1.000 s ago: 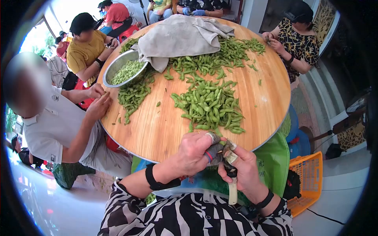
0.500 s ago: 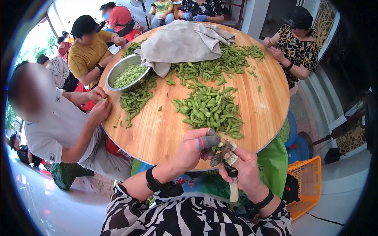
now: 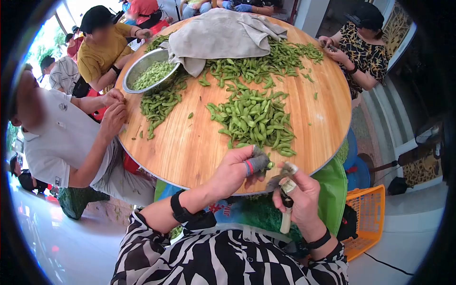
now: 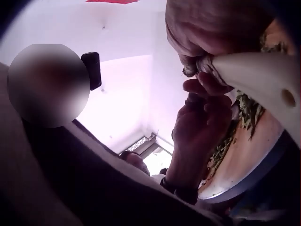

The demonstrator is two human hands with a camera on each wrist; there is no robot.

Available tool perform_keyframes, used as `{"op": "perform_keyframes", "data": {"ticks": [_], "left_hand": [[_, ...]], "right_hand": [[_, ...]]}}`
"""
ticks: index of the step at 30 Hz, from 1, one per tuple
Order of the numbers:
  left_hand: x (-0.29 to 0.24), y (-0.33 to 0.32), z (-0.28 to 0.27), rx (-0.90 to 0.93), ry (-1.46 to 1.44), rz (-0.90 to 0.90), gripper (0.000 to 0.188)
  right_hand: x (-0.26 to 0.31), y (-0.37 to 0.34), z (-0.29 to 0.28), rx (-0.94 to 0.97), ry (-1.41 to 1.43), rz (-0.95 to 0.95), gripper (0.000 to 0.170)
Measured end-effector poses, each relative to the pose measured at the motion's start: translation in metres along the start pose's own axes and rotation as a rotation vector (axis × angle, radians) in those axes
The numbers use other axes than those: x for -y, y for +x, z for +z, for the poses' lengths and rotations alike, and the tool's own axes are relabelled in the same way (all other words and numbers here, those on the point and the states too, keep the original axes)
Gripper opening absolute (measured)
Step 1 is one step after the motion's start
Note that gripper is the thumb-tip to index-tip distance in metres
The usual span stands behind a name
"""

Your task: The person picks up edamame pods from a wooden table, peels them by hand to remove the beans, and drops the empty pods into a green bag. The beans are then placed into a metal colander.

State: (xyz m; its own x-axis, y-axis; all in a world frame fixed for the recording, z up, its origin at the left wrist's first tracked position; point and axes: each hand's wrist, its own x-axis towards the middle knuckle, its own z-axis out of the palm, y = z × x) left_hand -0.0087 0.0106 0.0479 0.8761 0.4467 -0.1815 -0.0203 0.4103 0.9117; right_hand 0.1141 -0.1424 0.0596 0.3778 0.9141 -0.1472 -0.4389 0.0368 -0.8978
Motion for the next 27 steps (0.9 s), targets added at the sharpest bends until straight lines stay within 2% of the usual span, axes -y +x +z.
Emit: {"op": "perform_keyframes", "data": {"ticks": [2,4,5,7,8,10,11,13,17,19,22,23,25,27], "left_hand": [[-0.002,-0.001,0.001,-0.033,0.073,0.021,0.018],[0.0,-0.008,0.011,-0.01,0.351,0.227,0.017],[0.005,-0.007,0.013,-0.008,0.349,0.223,0.017],[0.013,-0.007,0.015,0.0,0.442,0.374,0.017],[0.014,-0.009,0.014,-0.001,0.439,0.366,0.017],[0.008,-0.009,0.014,0.046,0.089,0.02,0.016],[0.008,-0.008,0.011,0.047,0.088,0.016,0.016],[0.012,-0.007,0.008,0.06,-0.087,-0.106,0.016],[0.014,-0.004,0.008,0.074,-0.244,-0.131,0.019],[0.018,-0.005,0.006,0.097,-0.41,-0.232,0.02],[0.023,-0.001,0.005,0.049,-0.576,-0.233,0.02],[0.023,-0.002,0.004,0.045,-0.577,-0.231,0.02],[0.023,-0.006,0.001,0.174,-0.477,-0.204,0.018],[0.022,-0.005,-0.001,0.164,-0.43,-0.166,0.016]], "right_hand": [[0.0,0.004,0.001,-0.069,-0.074,-0.05,0.03],[-0.007,0.007,-0.003,-0.105,-0.081,-0.043,0.021],[-0.008,0.008,-0.004,-0.121,-0.088,-0.04,0.017],[-0.004,0.01,0.001,-0.116,-0.154,-0.059,0.013],[-0.004,0.01,0.001,-0.112,-0.257,-0.085,0.01],[-0.003,0.008,0.003,-0.103,-0.354,-0.118,0.005],[-0.003,0.008,0.003,-0.105,-0.353,-0.115,0.005],[-0.004,0.009,0.002,-0.101,-0.318,-0.071,0.003],[-0.004,0.011,0.0,-0.12,-0.243,-0.035,0.003],[-0.006,0.01,-0.006,-0.046,-0.122,0.017,0.004],[-0.007,0.007,-0.005,-0.024,-0.092,0.024,0.006],[-0.007,0.008,-0.005,-0.021,-0.092,0.027,0.006],[-0.009,0.01,-0.009,-0.071,-0.074,0.031,0.007],[-0.01,0.01,-0.011,-0.063,-0.048,0.029,0.007]]}}
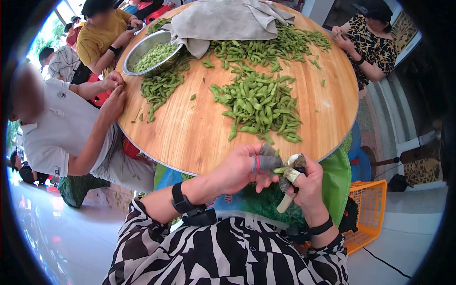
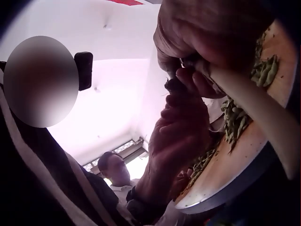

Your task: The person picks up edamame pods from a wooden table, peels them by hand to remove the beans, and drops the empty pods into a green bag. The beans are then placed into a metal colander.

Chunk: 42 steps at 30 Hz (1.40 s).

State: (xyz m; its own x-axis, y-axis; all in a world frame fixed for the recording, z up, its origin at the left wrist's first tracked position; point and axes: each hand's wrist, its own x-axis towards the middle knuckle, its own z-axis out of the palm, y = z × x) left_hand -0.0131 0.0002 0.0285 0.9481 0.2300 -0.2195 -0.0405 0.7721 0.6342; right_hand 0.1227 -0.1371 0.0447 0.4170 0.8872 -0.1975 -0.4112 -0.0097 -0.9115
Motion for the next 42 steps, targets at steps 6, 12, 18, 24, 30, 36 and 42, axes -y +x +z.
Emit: {"op": "perform_keyframes", "data": {"ticks": [6,12,18,24,30,36,42], "left_hand": [[-0.003,0.0,-0.003,-0.036,0.262,0.071,0.02],[0.001,-0.001,-0.009,-0.161,0.526,0.202,0.025],[0.011,-0.008,0.002,-0.154,0.65,0.253,0.029],[0.012,-0.017,0.003,-0.121,0.584,0.139,0.026],[0.024,-0.03,-0.006,-0.107,0.506,0.054,0.026],[0.03,-0.037,-0.007,-0.101,0.413,0.097,0.028],[-0.028,-0.085,-0.023,0.012,1.246,0.032,0.023]], "right_hand": [[-0.003,0.0,-0.007,0.018,-0.136,-0.007,0.005],[0.004,-0.012,-0.008,-0.121,-0.43,-0.171,0.007],[-0.004,-0.012,0.002,-0.028,-0.438,-0.053,0.011],[-0.005,-0.011,-0.001,0.093,-0.395,0.071,0.01],[-0.022,-0.005,-0.006,0.243,-0.597,-0.052,0.018],[-0.019,-0.001,-0.008,0.338,-0.573,0.004,0.017],[-0.025,-0.003,-0.019,0.354,-0.69,-0.02,0.012]]}}
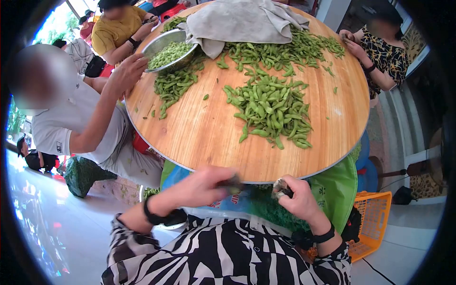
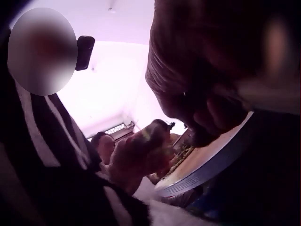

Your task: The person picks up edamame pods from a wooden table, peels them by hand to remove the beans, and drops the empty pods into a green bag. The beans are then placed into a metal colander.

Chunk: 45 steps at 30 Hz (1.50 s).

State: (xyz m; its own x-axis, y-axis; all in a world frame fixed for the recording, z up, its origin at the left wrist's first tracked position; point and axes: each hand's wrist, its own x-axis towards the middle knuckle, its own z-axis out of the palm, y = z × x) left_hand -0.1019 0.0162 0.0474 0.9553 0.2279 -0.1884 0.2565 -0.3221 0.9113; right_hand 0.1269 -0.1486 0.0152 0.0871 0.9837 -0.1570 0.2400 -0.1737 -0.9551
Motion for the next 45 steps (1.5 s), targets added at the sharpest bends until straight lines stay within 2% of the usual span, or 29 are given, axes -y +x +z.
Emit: {"op": "perform_keyframes", "data": {"ticks": [1,3,4,6,7,9,10,11,13,14,16,17,20,21,23,25,26,28,29,31,34,44,45], "left_hand": [[-0.005,-0.016,-0.019,0.048,0.5,0.034,0.025],[0.002,-0.056,-0.03,0.154,0.895,-0.159,0.022],[0.003,-0.068,-0.032,0.154,0.895,-0.165,0.022],[0.001,-0.081,-0.038,0.328,0.986,-0.458,0.015],[0.0,-0.078,-0.04,0.219,1.015,-0.296,0.007],[-0.001,-0.042,-0.046,0.011,0.845,-0.169,0.018],[0.0,-0.022,-0.044,-0.136,0.765,-0.081,0.019],[0.003,-0.001,-0.04,-0.28,0.678,0.01,0.02],[0.015,0.038,-0.028,-0.419,0.579,0.129,0.022],[0.021,0.054,-0.021,-0.425,0.575,0.135,0.022],[0.03,0.077,-0.014,-0.508,0.686,0.134,0.021],[0.034,0.082,-0.014,-0.51,0.687,0.139,0.021],[0.038,0.087,-0.013,-0.496,0.68,0.064,0.019],[0.035,0.084,-0.014,-0.485,0.682,0.073,0.016],[0.032,0.083,-0.013,-0.468,0.688,0.084,0.013],[0.027,0.082,-0.002,-0.463,-0.075,-0.001,0.012],[0.021,0.081,0.002,-0.451,-0.075,0.001,0.012],[-0.007,0.079,0.008,-0.358,-0.511,-0.226,0.016],[-0.006,0.081,0.014,-0.349,-0.513,-0.222,0.016],[0.0,0.081,0.024,-0.305,-0.768,-0.171,0.016],[0.001,0.085,0.035,-0.354,-0.827,-0.094,0.018],[-0.002,0.084,0.043,-0.384,-0.776,-0.161,0.018],[-0.002,0.085,0.044,-0.397,-0.791,-0.09,0.018]], "right_hand": [[-0.005,-0.002,-0.006,-0.012,-0.1,-0.028,0.011],[-0.011,-0.005,-0.015,0.011,-0.247,-0.152,0.012],[-0.013,-0.007,-0.017,0.015,-0.243,-0.154,0.012],[-0.014,-0.01,-0.015,-0.002,-0.21,-0.154,0.011],[-0.007,-0.011,-0.015,0.002,-0.206,-0.154,0.011],[0.013,-0.01,-0.016,0.012,0.223,0.266,0.014],[0.013,-0.01,-0.013,0.008,0.219,0.264,0.014],[0.011,-0.01,-0.01,-0.023,0.348,0.211,0.016],[0.001,-0.01,-0.004,-0.081,0.572,0.166,0.02],[0.0,-0.012,-0.001,-0.082,0.562,0.166,0.02],[0.0,-0.012,0.006,-0.172,0.838,0.217,0.021],[0.001,-0.012,0.008,-0.198,0.82,0.277,0.025],[-0.001,-0.017,0.014,-0.158,0.87,0.3,0.029],[-0.001,-0.018,0.017,-0.146,0.854,0.286,0.036],[0.007,-0.012,0.013,-0.164,0.818,0.248,0.038],[0.011,-0.007,0.009,-0.188,0.729,0.179,0.044],[0.015,-0.004,0.008,-0.199,0.732,0.18,0.044],[0.028,0.002,0.006,-0.175,0.578,0.145,0.043],[0.026,0.003,0.006,-0.159,0.604,0.12,0.044],[0.027,0.006,0.008,-0.161,0.593,0.106,0.044],[0.023,0.004,0.013,-0.169,0.569,0.082,0.043],[0.018,0.003,0.014,-0.143,0.63,0.022,0.044],[0.018,0.003,0.014,-0.146,0.641,0.014,0.043]]}}
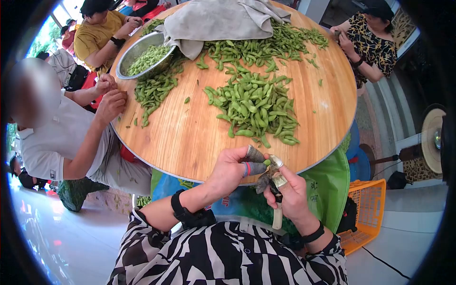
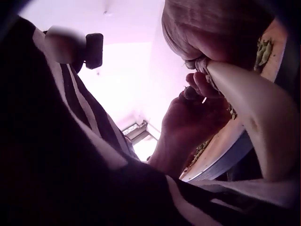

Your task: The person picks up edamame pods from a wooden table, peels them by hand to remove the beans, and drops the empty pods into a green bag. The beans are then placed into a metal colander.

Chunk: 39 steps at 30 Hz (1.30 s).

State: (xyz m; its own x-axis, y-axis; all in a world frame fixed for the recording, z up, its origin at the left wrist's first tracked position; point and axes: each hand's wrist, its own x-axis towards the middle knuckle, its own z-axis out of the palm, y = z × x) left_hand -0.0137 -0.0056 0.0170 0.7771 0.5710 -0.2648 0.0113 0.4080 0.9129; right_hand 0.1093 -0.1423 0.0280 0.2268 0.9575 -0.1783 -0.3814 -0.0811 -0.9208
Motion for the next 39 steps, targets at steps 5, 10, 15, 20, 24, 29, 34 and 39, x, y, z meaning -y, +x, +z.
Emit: {"op": "perform_keyframes", "data": {"ticks": [5,10,15,20,24,29,34,39], "left_hand": [[-0.002,-0.004,0.001,0.033,-0.034,0.05,0.019],[0.0,-0.002,-0.002,0.045,-0.003,0.027,0.018],[0.004,0.004,-0.011,0.199,-0.458,-0.251,0.011],[0.006,0.008,-0.005,0.216,-0.634,-0.353,0.013],[0.003,0.008,0.002,0.202,-0.246,-0.293,0.01],[-0.031,-0.025,-0.043,0.431,1.04,0.267,0.015],[-0.081,-0.111,-0.096,0.511,1.83,-0.402,0.011],[-0.067,-0.134,-0.134,0.458,1.988,-0.162,0.01]], "right_hand": [[-0.004,0.0,-0.001,-0.042,-0.072,-0.025,0.04],[-0.003,0.002,-0.007,-0.049,-0.101,-0.024,0.037],[0.005,-0.002,-0.01,0.03,-0.198,-0.097,0.037],[0.005,0.0,-0.016,0.041,-0.722,-0.45,0.037],[0.008,-0.011,-0.019,-0.049,-0.516,-0.124,0.038],[0.006,-0.018,-0.026,-0.191,-0.356,-0.104,0.034],[0.007,-0.026,-0.055,-0.253,-0.258,-0.004,0.024],[0.006,-0.038,-0.058,0.142,-0.69,-0.046,0.019]]}}
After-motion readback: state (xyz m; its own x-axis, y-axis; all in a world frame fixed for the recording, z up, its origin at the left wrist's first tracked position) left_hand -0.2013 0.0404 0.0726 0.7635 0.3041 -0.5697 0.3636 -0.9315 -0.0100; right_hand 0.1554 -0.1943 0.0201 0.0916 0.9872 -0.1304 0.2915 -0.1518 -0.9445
